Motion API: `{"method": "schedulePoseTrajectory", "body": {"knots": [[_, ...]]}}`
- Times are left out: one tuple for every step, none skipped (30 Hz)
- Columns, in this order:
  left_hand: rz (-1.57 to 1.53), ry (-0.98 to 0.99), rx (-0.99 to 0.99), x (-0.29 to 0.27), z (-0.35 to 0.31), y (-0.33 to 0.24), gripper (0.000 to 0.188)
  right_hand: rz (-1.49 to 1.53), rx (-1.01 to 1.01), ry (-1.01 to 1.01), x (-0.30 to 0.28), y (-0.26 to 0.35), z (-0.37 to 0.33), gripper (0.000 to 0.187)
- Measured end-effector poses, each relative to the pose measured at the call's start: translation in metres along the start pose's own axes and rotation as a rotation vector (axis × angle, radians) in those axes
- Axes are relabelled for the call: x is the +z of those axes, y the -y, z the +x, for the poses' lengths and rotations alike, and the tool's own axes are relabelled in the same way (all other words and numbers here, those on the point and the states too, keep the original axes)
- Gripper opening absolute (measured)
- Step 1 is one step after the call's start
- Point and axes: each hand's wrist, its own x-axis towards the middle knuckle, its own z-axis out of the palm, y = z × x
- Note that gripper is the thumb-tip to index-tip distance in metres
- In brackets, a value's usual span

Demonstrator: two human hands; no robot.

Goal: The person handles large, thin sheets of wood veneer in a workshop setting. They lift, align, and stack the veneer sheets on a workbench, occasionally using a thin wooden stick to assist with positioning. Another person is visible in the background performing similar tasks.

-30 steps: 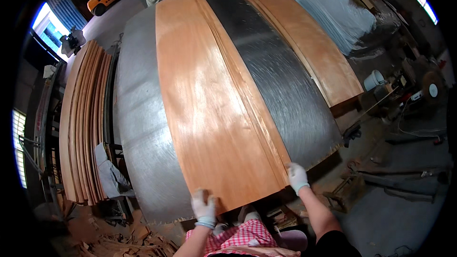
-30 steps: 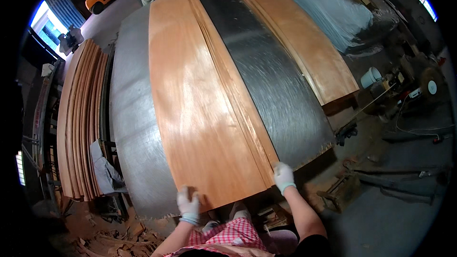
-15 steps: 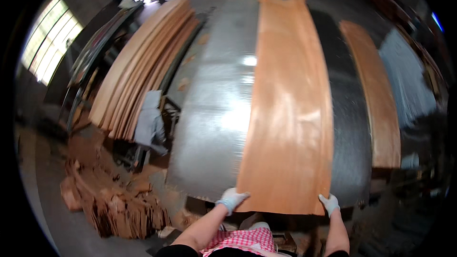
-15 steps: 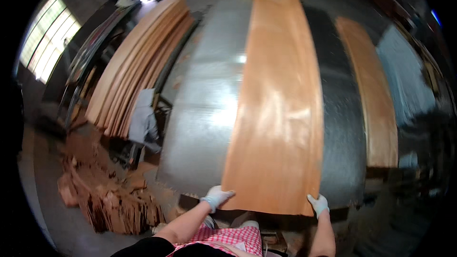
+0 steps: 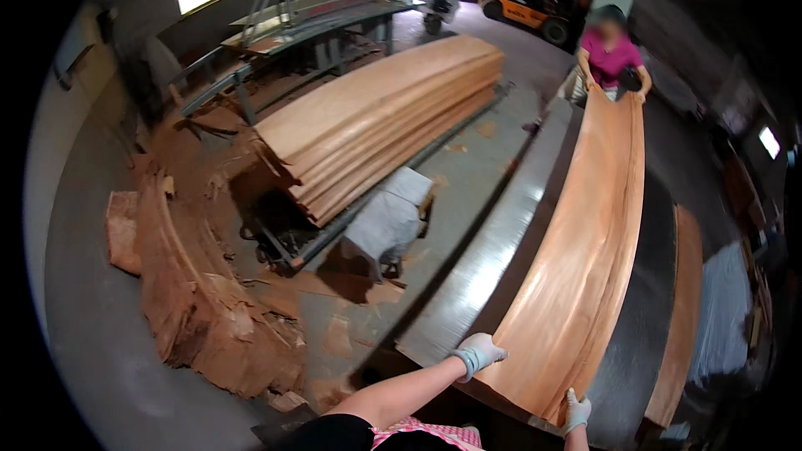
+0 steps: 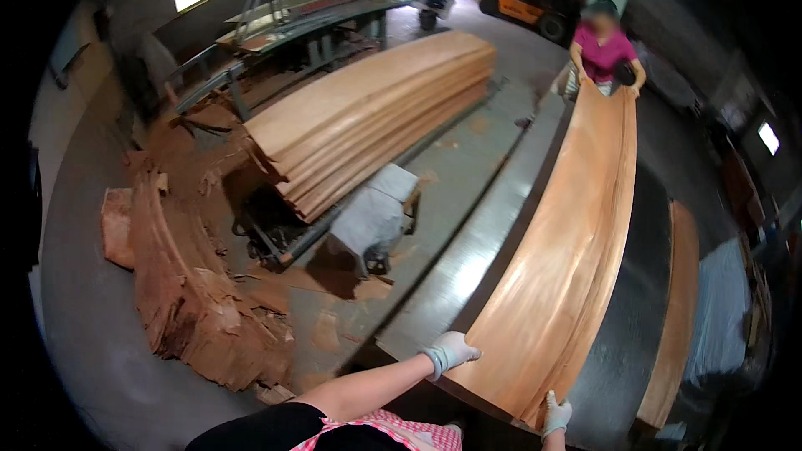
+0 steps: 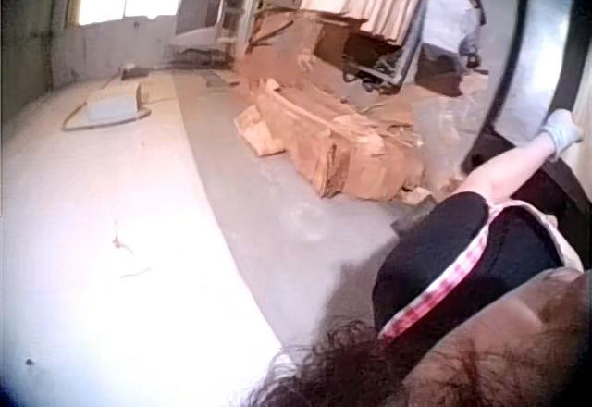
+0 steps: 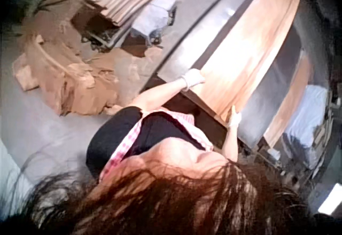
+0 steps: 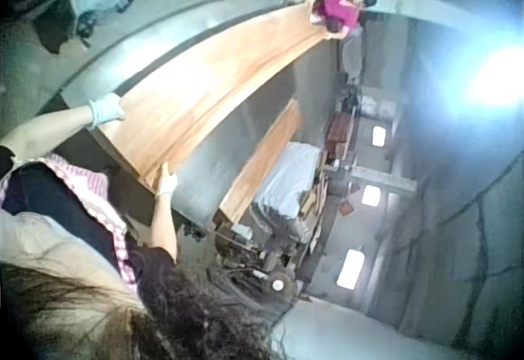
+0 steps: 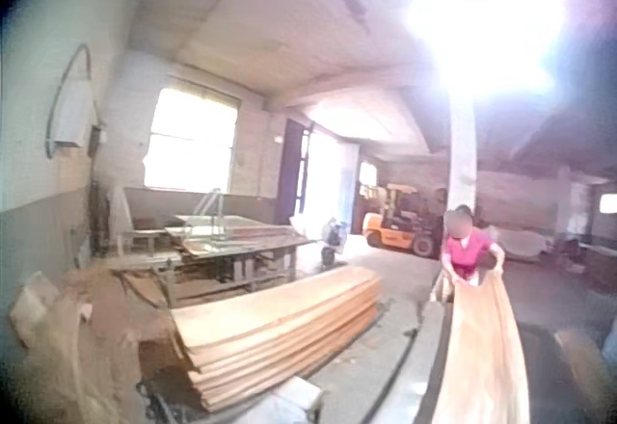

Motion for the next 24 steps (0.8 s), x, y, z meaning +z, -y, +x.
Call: {"method": "schedulePoseTrajectory", "body": {"knots": [[0.046,-0.018,-0.02,-0.036,-0.006,0.002,0.045,0.057,-0.005,0.04,0.029,0.007,-0.003,0.03],[0.058,-0.066,-0.033,-0.069,-0.011,0.007,0.047,0.008,-0.059,0.033,0.06,0.014,-0.006,0.031],[0.074,-0.109,-0.058,-0.101,-0.016,0.02,0.048,0.004,-0.024,0.092,0.097,0.023,-0.012,0.033],[0.09,-0.146,-0.074,-0.128,-0.019,0.03,0.05,0.0,0.009,0.139,0.131,0.032,-0.016,0.034],[0.126,-0.166,-0.065,-0.158,-0.021,0.038,0.048,0.026,-0.016,0.171,0.166,0.041,-0.02,0.035],[0.152,-0.182,-0.058,-0.186,-0.021,0.049,0.048,0.057,-0.041,0.197,0.201,0.051,-0.029,0.036],[0.16,-0.236,-0.081,-0.213,-0.021,0.063,0.048,0.134,-0.04,0.244,0.24,0.067,-0.043,0.037],[0.171,-0.281,-0.1,-0.239,-0.02,0.078,0.048,0.212,-0.033,0.281,0.278,0.086,-0.06,0.037],[0.208,-0.305,-0.105,-0.267,-0.019,0.093,0.047,0.168,-0.022,0.303,0.315,0.105,-0.074,0.036],[0.247,-0.323,-0.104,-0.297,-0.015,0.103,0.047,0.124,-0.009,0.317,0.35,0.121,-0.083,0.035],[0.289,-0.347,-0.112,-0.325,-0.013,0.109,0.047,0.184,0.02,0.365,0.383,0.129,-0.085,0.035],[0.318,-0.375,-0.123,-0.354,-0.006,0.124,0.047,0.248,0.049,0.423,0.42,0.138,-0.09,0.035],[0.343,-0.398,-0.11,-0.384,-0.005,0.132,0.048,0.247,0.055,0.448,0.456,0.15,-0.095,0.035],[0.344,-0.366,-0.127,-0.416,-0.006,0.131,0.048,0.246,0.061,0.464,0.485,0.159,-0.098,0.035],[0.321,-0.392,-0.13,-0.446,-0.009,0.136,0.049,0.239,0.085,0.511,0.512,0.17,-0.102,0.032],[0.355,-0.331,-0.174,-0.483,-0.009,0.146,0.048,0.307,0.103,0.501,0.546,0.189,-0.115,0.03],[0.419,-0.405,-0.112,-0.517,-0.006,0.161,0.049,0.334,0.103,0.573,0.575,0.213,-0.12,0.031],[0.458,-0.362,-0.174,-0.56,-0.01,0.172,0.051,0.361,0.145,0.654,0.604,0.23,-0.141,0.032],[0.491,-0.405,-0.2,-0.598,-0.017,0.18,0.054,0.344,0.218,0.718,0.631,0.257,-0.161,0.032],[0.496,-0.404,-0.211,-0.634,-0.024,0.182,0.056,0.314,0.274,0.772,0.653,0.281,-0.172,0.032],[0.518,-0.425,-0.221,-0.666,-0.021,0.181,0.058,0.414,0.279,0.781,0.677,0.293,-0.18,0.031],[0.525,-0.443,-0.226,-0.696,-0.02,0.178,0.059,0.52,0.274,0.793,0.703,0.308,-0.186,0.029],[0.526,-0.441,-0.224,-0.729,-0.031,0.173,0.059,0.395,0.294,0.874,0.719,0.336,-0.2,0.031],[0.552,-0.497,-0.245,-0.76,-0.039,0.177,0.058,0.269,0.313,0.954,0.733,0.372,-0.219,0.032]]}}
